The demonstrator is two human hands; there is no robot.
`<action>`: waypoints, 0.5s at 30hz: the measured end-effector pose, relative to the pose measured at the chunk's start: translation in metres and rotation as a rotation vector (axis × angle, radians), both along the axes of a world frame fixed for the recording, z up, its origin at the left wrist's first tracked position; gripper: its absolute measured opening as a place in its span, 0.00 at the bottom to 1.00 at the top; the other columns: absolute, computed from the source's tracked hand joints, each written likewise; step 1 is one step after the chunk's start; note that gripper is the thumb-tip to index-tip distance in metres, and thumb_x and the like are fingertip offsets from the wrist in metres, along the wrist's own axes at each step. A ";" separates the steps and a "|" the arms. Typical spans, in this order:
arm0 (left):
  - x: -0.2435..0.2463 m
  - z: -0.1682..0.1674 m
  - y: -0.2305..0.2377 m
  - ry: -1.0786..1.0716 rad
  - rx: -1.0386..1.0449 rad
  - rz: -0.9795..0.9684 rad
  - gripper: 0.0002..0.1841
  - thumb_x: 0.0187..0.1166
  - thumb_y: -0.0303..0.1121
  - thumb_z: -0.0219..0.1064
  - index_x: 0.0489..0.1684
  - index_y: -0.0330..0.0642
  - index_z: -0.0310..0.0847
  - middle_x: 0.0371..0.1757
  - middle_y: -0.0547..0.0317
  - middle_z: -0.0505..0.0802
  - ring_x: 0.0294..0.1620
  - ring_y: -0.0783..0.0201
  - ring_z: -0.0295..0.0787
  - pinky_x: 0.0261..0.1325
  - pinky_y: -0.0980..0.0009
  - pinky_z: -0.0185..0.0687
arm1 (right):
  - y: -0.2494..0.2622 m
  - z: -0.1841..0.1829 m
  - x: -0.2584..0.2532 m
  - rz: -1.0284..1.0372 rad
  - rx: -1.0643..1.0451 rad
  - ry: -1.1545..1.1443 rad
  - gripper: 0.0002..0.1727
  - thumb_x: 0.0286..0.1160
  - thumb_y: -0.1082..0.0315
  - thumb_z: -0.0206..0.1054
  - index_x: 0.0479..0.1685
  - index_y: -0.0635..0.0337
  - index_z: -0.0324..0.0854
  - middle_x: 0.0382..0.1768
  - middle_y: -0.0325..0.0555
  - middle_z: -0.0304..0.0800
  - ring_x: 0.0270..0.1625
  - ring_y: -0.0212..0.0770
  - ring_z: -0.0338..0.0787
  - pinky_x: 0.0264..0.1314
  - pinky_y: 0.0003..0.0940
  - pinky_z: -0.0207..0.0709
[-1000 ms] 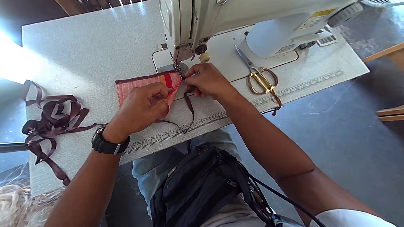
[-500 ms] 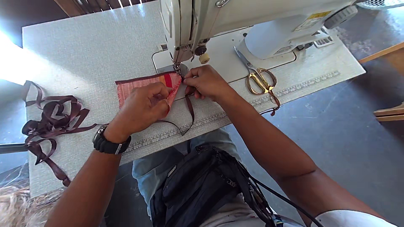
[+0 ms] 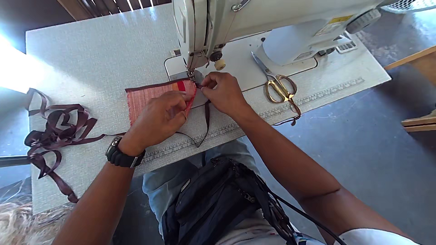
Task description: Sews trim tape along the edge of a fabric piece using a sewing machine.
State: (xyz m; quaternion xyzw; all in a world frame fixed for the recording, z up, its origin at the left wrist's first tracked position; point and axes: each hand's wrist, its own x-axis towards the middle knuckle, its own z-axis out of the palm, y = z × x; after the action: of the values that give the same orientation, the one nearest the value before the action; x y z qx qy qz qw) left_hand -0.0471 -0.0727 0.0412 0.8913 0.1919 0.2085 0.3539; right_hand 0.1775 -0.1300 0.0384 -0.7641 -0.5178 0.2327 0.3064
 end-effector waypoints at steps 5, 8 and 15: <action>-0.001 -0.001 0.000 -0.015 -0.022 0.019 0.06 0.72 0.31 0.61 0.33 0.44 0.84 0.67 0.58 0.91 0.72 0.67 0.86 0.70 0.64 0.85 | -0.001 -0.001 0.003 -0.011 -0.078 0.165 0.05 0.78 0.67 0.69 0.42 0.57 0.89 0.31 0.42 0.92 0.31 0.36 0.90 0.39 0.40 0.84; -0.001 -0.001 0.000 -0.003 -0.024 0.024 0.06 0.72 0.31 0.61 0.33 0.45 0.84 0.67 0.59 0.91 0.73 0.67 0.85 0.71 0.64 0.85 | 0.000 0.004 0.002 -0.028 -0.177 0.376 0.08 0.81 0.67 0.69 0.50 0.60 0.88 0.29 0.42 0.94 0.17 0.32 0.82 0.17 0.27 0.73; 0.000 -0.002 0.002 -0.018 -0.021 0.008 0.06 0.73 0.32 0.61 0.33 0.44 0.84 0.68 0.59 0.91 0.75 0.67 0.84 0.73 0.64 0.84 | 0.002 0.005 0.004 -0.027 -0.208 0.554 0.14 0.84 0.68 0.67 0.64 0.58 0.81 0.27 0.47 0.92 0.12 0.33 0.78 0.10 0.23 0.67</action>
State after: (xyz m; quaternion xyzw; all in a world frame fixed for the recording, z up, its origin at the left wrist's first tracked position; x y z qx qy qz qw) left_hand -0.0475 -0.0711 0.0393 0.8848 0.1946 0.2160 0.3640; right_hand 0.1819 -0.1282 0.0429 -0.7057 -0.3775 0.4800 0.3594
